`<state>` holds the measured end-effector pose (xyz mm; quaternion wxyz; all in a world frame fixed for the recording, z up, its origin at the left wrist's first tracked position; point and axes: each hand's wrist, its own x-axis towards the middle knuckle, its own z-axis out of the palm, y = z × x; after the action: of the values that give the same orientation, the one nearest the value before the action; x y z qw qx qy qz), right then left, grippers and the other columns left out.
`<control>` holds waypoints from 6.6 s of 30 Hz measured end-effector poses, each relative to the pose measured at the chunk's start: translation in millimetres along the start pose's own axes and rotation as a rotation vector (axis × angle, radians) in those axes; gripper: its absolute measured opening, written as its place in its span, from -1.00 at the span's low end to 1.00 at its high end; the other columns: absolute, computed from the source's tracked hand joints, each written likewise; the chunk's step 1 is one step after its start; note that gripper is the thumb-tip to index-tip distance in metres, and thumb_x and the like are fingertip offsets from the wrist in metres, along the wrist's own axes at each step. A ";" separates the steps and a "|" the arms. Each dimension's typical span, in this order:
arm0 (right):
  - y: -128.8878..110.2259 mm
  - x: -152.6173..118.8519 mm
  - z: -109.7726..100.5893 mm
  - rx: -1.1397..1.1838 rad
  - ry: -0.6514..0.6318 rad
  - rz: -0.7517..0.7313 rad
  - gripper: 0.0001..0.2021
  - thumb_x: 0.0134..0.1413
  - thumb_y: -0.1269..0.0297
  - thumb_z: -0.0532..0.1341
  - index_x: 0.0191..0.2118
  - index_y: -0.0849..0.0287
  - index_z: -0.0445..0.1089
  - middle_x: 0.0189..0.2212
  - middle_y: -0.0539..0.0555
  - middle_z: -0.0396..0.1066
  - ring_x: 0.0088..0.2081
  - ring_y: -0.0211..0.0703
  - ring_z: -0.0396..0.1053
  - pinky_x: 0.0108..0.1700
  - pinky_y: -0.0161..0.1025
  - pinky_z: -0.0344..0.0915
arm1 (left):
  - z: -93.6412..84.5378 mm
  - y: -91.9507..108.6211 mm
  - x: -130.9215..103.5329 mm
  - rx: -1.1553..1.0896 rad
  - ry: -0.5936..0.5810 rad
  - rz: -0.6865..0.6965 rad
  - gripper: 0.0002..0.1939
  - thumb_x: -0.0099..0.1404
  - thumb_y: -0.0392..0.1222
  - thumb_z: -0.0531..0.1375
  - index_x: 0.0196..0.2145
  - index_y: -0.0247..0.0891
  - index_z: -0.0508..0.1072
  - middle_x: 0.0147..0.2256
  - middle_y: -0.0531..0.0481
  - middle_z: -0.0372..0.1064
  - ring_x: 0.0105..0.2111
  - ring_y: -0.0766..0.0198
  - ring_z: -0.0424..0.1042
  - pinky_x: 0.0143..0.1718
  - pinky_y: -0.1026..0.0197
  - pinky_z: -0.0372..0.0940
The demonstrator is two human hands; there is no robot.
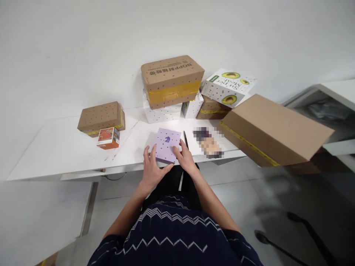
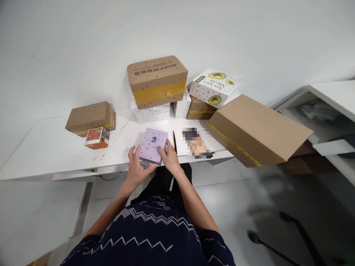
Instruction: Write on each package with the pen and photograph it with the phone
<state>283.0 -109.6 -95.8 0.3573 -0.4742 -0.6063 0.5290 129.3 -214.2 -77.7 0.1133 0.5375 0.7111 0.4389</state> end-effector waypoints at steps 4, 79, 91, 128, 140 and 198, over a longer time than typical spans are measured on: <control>-3.9 -8.9 -7.5 -0.004 -0.058 0.067 -0.43 0.16 -0.13 0.18 0.18 0.06 0.35 0.03 0.18 0.46 -0.16 -0.02 0.48 -0.09 -0.07 0.43 | -4.4 -13.9 25.2 -0.265 -0.115 -0.236 -0.36 0.34 0.20 0.10 0.23 -0.23 0.30 0.17 -0.27 0.31 0.19 -0.09 0.28 0.22 -0.16 0.16; -0.8 -15.8 -25.0 0.158 -0.049 0.008 -0.53 0.04 0.01 0.29 0.06 0.07 0.47 -0.03 0.11 0.35 -0.11 -0.11 0.38 -0.03 -0.13 0.35 | 9.2 -31.8 30.3 -0.696 -0.182 -0.245 -0.60 0.15 0.00 0.34 -0.15 -0.20 0.34 0.11 -0.22 0.40 0.06 0.05 0.42 0.06 -0.03 0.29; 16.3 -9.6 -11.0 0.274 -0.052 -0.032 -0.49 0.02 0.22 0.24 0.15 0.05 0.39 0.00 0.11 0.50 0.03 -0.01 0.41 0.03 -0.04 0.37 | 27.1 -46.6 21.3 -0.481 -0.004 -0.101 -0.39 0.24 -0.17 0.25 0.22 -0.08 0.22 0.23 -0.19 0.25 0.23 0.01 0.25 0.21 -0.16 0.17; -41.0 16.5 -74.4 0.442 0.246 -0.252 -0.71 -0.02 0.19 0.34 -0.16 0.06 0.32 -0.43 -0.09 0.40 -0.38 -0.26 0.42 -0.17 -0.19 0.37 | 41.2 49.8 47.1 0.233 0.275 0.604 -0.80 0.34 -0.21 0.21 -0.10 -0.08 0.55 -0.17 -0.05 0.54 -0.10 0.09 0.39 -0.02 0.02 0.17; -101.8 18.7 -26.2 0.254 0.109 -0.338 -0.77 0.15 0.09 0.19 -0.16 0.09 0.34 -0.37 0.03 0.53 -0.32 -0.15 0.51 -0.19 -0.16 0.44 | 51.5 47.1 44.9 0.303 0.324 0.613 -0.77 0.35 -0.20 0.19 -0.07 -0.07 0.55 -0.15 -0.06 0.56 -0.10 0.10 0.43 -0.01 0.04 0.16; -11.5 37.3 -65.4 -1.010 0.150 0.215 -0.59 0.29 0.10 0.09 0.13 0.21 0.36 0.02 0.29 0.41 0.05 0.10 0.34 -0.01 -0.14 0.21 | 47.3 53.5 52.2 0.337 0.447 0.743 -0.90 0.27 -0.26 0.29 -0.23 -0.17 0.51 -0.24 -0.01 0.56 -0.15 0.14 0.43 -0.08 0.08 0.16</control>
<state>330.9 -54.2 -75.0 0.0701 -0.6835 -0.7066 0.1689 174.2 -143.4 -49.4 -0.2968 0.6590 0.5386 0.4330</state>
